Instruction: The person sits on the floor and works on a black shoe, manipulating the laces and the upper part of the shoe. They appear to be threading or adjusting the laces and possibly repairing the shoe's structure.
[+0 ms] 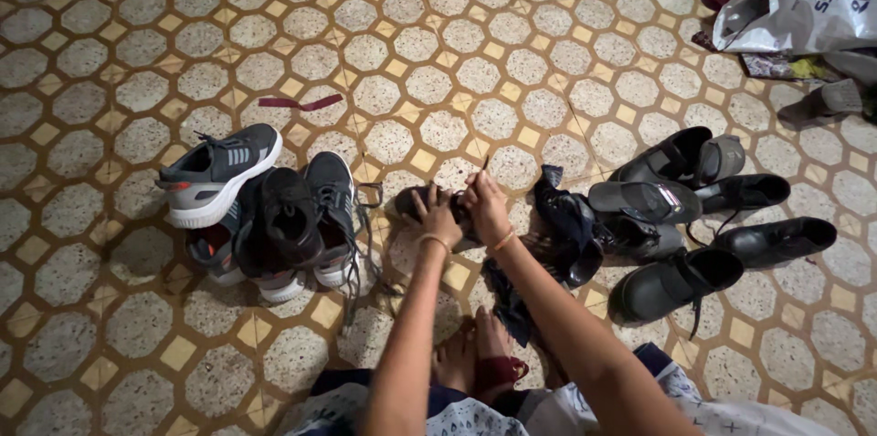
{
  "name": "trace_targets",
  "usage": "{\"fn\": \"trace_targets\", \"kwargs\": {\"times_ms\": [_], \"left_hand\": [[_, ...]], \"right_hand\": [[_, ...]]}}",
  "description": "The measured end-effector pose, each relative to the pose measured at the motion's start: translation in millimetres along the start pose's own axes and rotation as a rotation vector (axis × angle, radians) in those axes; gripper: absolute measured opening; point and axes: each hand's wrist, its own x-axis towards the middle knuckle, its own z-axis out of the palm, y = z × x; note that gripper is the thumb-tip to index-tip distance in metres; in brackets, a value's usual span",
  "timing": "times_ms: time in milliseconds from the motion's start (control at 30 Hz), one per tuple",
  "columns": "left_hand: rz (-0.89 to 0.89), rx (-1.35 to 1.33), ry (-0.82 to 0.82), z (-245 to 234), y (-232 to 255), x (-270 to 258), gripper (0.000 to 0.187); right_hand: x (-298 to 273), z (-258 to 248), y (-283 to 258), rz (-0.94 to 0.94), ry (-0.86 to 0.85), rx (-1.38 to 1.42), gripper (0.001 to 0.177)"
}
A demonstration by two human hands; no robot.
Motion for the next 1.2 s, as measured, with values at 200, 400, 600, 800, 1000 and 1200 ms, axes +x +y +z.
{"fn": "trace_targets", "kwargs": {"times_ms": [200,400,600,800,1000,1200], "left_hand": [[-0.052,0.126,0.132,42.1,11.3,16.4,0.057],[0.095,-0.486,0.482,70.2,-37.7,33.9,0.034],[0.091,-0.485,0.356,75.4,-46.7,43.6,0.03],[0.1,-0.546,0.302,68.2,-52.5,39.1,0.031],[0.282,-0.359,-0.029,33.2,-56.7,28.6,0.067],[0.425,-0.331,-0.341,-13.9,-78.5,16.1,0.074]], "right_hand": [[-9.6,5.6,10.0,-0.061,-0.147,-0.596,0.032],[-35.4,7.6,17.1,-0.049,-0.244,-0.985,0.031],[-67.4,33.5,14.6,-0.271,-0.419,-1.32,0.019],[-70.5,37.1,20.4,-0.384,-0.496,-1.395,0.016],[-87.7,11.6,30.5,-0.423,-0.682,-1.495,0.009],[-111.3,18.8,14.0,-0.474,-0.777,-1.461,0.02]]}}
